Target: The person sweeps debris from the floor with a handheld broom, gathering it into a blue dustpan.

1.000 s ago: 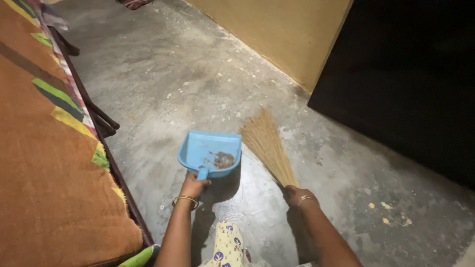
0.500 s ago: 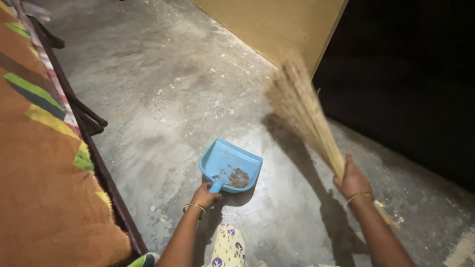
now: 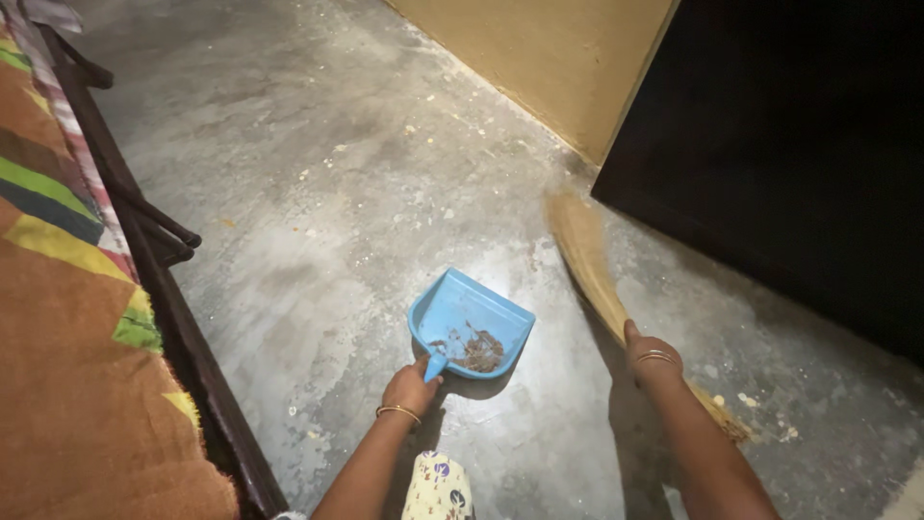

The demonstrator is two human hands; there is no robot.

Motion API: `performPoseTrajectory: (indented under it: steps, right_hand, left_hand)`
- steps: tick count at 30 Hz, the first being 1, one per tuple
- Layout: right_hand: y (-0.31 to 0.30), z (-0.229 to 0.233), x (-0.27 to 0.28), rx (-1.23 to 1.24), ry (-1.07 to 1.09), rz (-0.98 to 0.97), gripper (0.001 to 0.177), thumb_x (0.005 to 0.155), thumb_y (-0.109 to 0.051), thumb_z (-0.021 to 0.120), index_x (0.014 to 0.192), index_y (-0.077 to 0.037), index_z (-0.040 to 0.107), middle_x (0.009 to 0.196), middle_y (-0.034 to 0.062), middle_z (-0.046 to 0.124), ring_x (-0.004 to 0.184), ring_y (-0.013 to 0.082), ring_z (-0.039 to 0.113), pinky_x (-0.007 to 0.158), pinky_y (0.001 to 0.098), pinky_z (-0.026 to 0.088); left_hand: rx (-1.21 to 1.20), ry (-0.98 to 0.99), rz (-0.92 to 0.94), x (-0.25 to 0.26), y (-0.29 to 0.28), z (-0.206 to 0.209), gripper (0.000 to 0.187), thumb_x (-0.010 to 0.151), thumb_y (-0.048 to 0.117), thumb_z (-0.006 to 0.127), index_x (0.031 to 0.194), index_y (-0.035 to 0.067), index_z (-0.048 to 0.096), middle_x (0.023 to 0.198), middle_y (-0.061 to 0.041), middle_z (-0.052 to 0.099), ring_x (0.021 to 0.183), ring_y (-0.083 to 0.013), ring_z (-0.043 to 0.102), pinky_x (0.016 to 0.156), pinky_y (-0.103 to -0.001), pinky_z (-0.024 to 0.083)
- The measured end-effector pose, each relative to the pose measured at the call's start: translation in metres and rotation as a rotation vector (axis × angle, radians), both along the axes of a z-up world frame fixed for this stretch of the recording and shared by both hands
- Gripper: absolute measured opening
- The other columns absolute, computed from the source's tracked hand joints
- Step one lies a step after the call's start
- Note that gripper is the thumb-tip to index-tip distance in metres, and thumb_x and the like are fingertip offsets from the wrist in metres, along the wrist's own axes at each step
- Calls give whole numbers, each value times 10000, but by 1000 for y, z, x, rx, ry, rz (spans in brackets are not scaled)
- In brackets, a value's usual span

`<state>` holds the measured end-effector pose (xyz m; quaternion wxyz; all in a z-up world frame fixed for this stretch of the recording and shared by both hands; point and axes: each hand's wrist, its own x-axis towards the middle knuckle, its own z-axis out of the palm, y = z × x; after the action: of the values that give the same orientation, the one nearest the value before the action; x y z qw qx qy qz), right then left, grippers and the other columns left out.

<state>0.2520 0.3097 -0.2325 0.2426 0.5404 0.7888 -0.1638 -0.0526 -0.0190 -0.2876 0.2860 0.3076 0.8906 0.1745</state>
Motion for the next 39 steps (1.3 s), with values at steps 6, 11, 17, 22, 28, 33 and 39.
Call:
performPoseTrajectory:
  steps: [6,11,17,22,28,33,39]
  right_hand:
    - [-39,38,9,4,-119,233,839,937,-42,573,1619,-358,201,1215,179,706,1109,321,710,938,432,580]
    - [-56,97,24,-40,-143,198,983,901,-69,664,1643,-407,115,1218,154,699,1064,276,752,926,412,609]
    - [-20,123,40,67,-140,69,931,907,-150,698,1643,-363,168,1218,178,722,1107,302,735,968,446,598]
    - [0,44,41,37,-86,40,938,857,-151,734,1633,-309,230,1233,227,713,1156,344,700,1019,454,558]
    - [-41,27,18,-127,-117,48,971,852,-140,718,1643,-327,186,1177,174,743,1100,305,736,978,436,587]
    - [-59,87,21,-182,-107,125,978,850,-167,769,1618,-410,214,1207,142,719,1045,253,719,920,398,582]
    - [-53,174,41,-156,-82,-34,883,922,-76,683,1611,-460,287,1064,102,760,780,186,684,687,306,588]
  left_hand:
    - [-48,-13,-20,-1,1,16,585,882,342,705,1430,194,562,1173,-203,707,1112,-385,666,956,-493,526]
    - [-95,-14,-13,-3,-3,27,606,884,346,702,1452,212,537,1226,-197,687,1155,-371,652,985,-481,520]
    - [-123,-54,21,-1,-8,46,597,892,323,702,1457,230,532,1263,-189,673,1186,-365,644,1007,-472,514]
    - [-143,-60,16,1,-3,55,573,901,309,689,1447,216,545,1268,-190,685,1192,-359,653,1015,-469,516]
    - [-195,-42,24,3,5,67,558,903,316,696,1436,222,559,1296,-181,669,1209,-357,641,1030,-465,510]
    - [-205,-47,42,5,4,77,518,911,313,672,1413,231,581,1306,-167,667,1216,-356,638,1035,-461,509]
    - [-209,-54,30,-1,-2,71,490,896,311,662,1372,209,609,1292,-179,675,1215,-363,640,1038,-469,506]
